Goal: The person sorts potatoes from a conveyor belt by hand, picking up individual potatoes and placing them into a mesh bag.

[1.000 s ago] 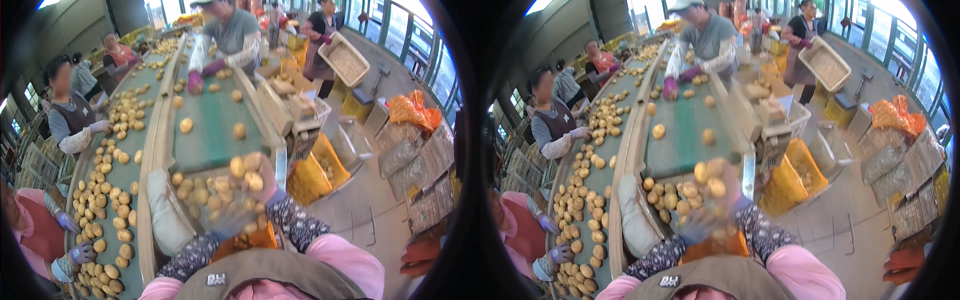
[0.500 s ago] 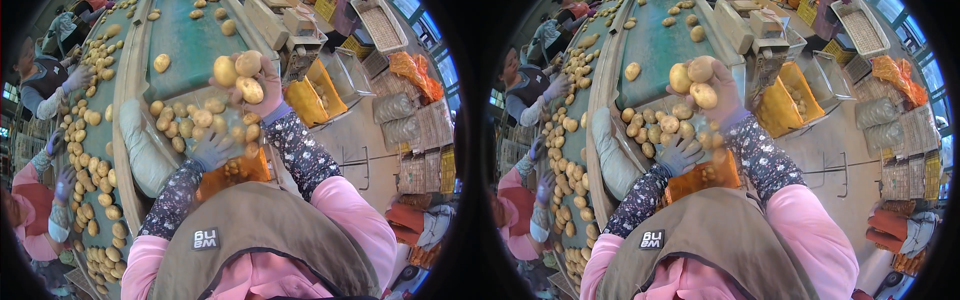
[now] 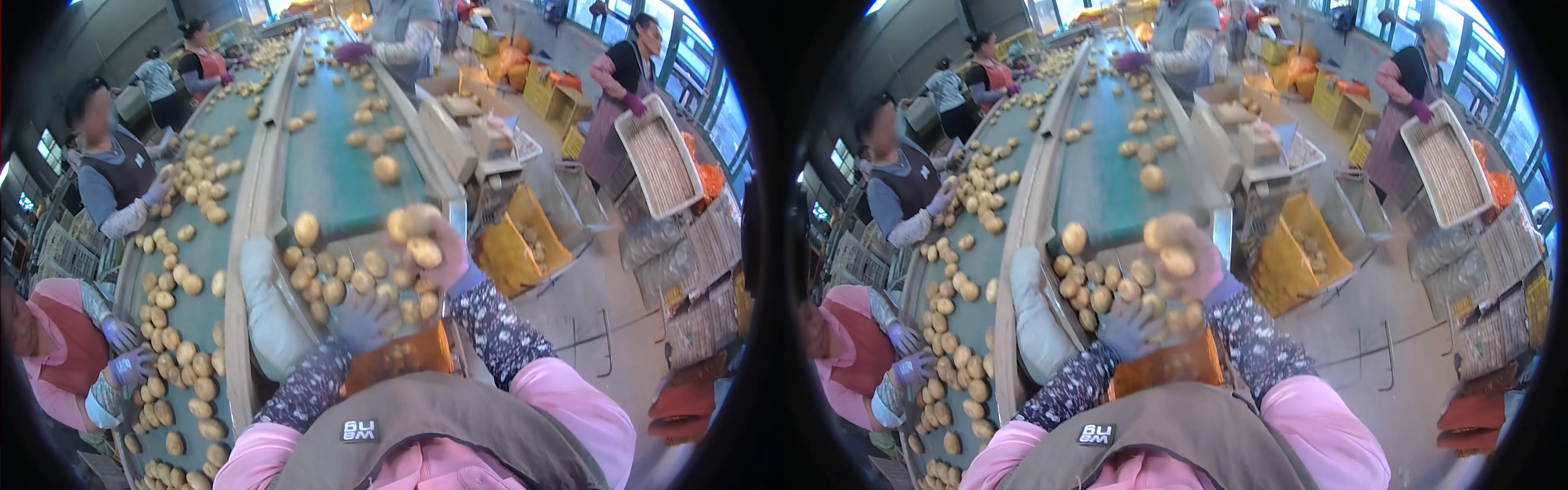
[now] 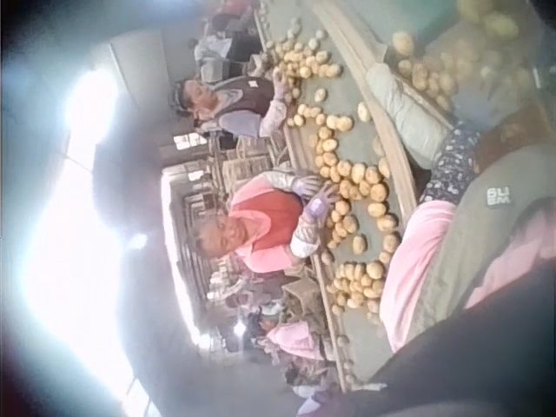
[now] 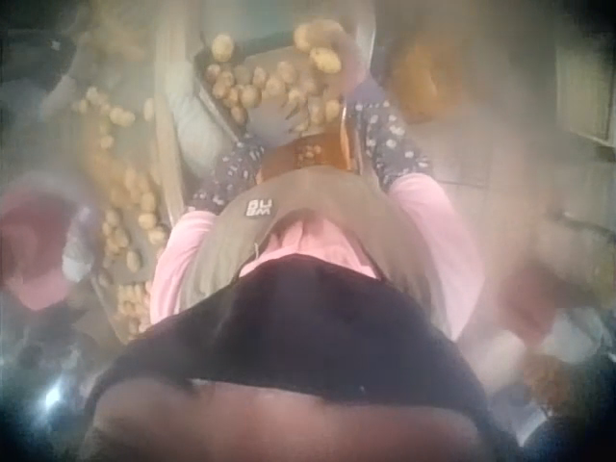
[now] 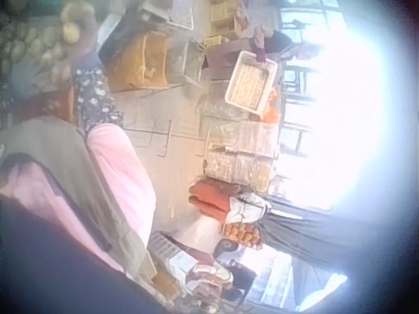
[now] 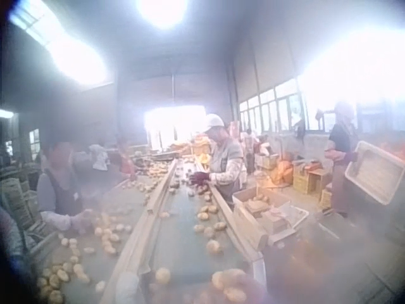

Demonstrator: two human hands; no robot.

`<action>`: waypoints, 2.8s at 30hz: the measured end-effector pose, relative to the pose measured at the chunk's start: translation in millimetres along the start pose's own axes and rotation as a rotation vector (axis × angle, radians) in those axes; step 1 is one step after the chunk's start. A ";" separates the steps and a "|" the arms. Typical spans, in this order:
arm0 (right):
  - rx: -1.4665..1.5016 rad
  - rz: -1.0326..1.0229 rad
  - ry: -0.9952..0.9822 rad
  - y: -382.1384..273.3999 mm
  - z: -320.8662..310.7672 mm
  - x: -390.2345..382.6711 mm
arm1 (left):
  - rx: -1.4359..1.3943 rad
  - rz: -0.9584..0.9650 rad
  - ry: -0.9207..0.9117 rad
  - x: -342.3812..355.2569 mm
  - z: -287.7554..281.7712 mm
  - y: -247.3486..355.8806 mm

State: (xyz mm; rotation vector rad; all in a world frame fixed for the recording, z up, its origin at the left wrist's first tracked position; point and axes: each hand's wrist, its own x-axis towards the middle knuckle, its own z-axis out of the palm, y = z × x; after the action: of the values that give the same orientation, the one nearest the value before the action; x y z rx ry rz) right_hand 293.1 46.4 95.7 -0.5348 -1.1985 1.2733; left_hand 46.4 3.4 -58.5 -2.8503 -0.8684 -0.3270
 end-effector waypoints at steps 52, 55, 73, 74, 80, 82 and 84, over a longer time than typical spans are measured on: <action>0.640 0.431 0.147 47.9 1.2 34.1 | -0.168 0.104 0.022 38.4 -18.5 -54.7; 0.888 0.473 0.056 40.1 1.9 31.2 | -0.147 0.108 0.037 35.4 -14.6 -52.1; 0.686 0.266 0.252 -58.6 30.2 -5.6 | 0.045 0.099 -0.238 -13.0 -86.2 -22.5; 0.742 0.207 0.285 -63.9 9.9 -18.9 | 0.002 0.117 -0.213 -19.4 -94.6 -18.2; 0.867 0.011 0.092 -80.8 -107.8 -33.0 | -0.032 -0.037 -0.216 -42.6 -69.8 -38.5; 0.876 0.041 0.542 -57.4 -101.8 -26.9 | -0.010 0.006 -0.064 -39.3 -91.6 -61.0; 0.546 0.140 0.550 -21.7 -138.9 -53.6 | 0.025 0.024 0.025 -14.9 -95.7 -60.7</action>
State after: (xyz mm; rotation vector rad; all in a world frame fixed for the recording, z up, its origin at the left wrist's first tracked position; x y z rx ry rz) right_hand 434.0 31.5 44.9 -0.5180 -0.3378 1.3823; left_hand -15.6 26.3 34.7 -2.8255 -0.8266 -0.3454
